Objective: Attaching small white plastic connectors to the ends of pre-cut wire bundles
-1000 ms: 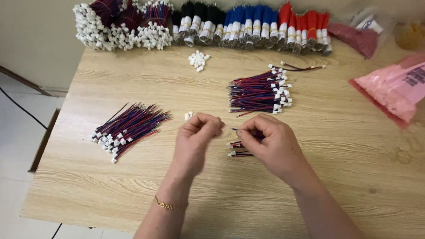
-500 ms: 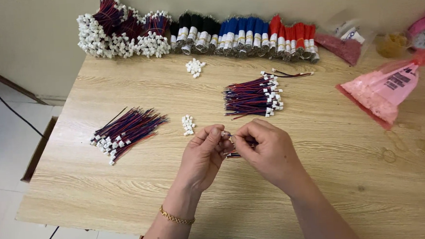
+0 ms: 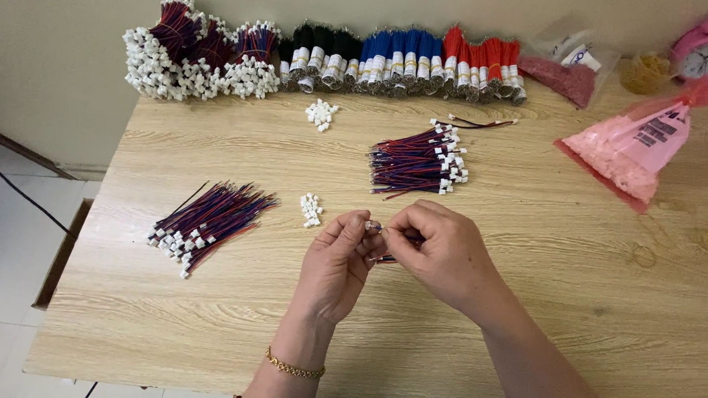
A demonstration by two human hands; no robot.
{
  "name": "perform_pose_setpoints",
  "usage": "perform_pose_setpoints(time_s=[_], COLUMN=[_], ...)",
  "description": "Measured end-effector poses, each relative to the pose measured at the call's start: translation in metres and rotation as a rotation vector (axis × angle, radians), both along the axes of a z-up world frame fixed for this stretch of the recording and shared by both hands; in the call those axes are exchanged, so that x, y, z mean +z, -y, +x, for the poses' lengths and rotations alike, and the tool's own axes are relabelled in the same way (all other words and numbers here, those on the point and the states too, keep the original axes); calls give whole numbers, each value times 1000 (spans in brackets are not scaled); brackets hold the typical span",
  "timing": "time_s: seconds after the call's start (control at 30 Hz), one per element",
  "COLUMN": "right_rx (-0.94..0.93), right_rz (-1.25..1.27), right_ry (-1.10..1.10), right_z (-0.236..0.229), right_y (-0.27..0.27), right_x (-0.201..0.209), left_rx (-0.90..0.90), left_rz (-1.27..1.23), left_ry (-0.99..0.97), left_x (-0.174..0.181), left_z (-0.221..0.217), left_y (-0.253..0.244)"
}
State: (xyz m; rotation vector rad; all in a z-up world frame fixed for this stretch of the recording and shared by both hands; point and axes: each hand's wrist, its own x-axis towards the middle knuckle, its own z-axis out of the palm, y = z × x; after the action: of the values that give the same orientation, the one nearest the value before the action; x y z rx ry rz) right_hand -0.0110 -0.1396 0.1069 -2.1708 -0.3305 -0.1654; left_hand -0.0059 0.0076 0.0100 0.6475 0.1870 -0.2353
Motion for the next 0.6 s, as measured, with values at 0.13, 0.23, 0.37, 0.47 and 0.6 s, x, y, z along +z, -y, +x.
perform_pose_setpoints(time_s=[0.13,0.23,0.37,0.47,0.6], right_rx=[-33,-57,-42,-57,-94], right_rz=[10,-44,-74,-92,-123], right_ry=[-5,10,57,86,105], right_z=[-3,-4,-2,-3,-3], right_y=[-3,-3,-2,-2,-2], right_x=[5,4,-2,-3,-2], left_rx=[5,66,137,156,176], left_rz=[9,103,228,239,268], left_ry=[11,-4,16,20,34], left_x=[3,5,3,1,12], left_z=[-2,-3,-1,-1,-5], left_y=[0,3,5,7,10])
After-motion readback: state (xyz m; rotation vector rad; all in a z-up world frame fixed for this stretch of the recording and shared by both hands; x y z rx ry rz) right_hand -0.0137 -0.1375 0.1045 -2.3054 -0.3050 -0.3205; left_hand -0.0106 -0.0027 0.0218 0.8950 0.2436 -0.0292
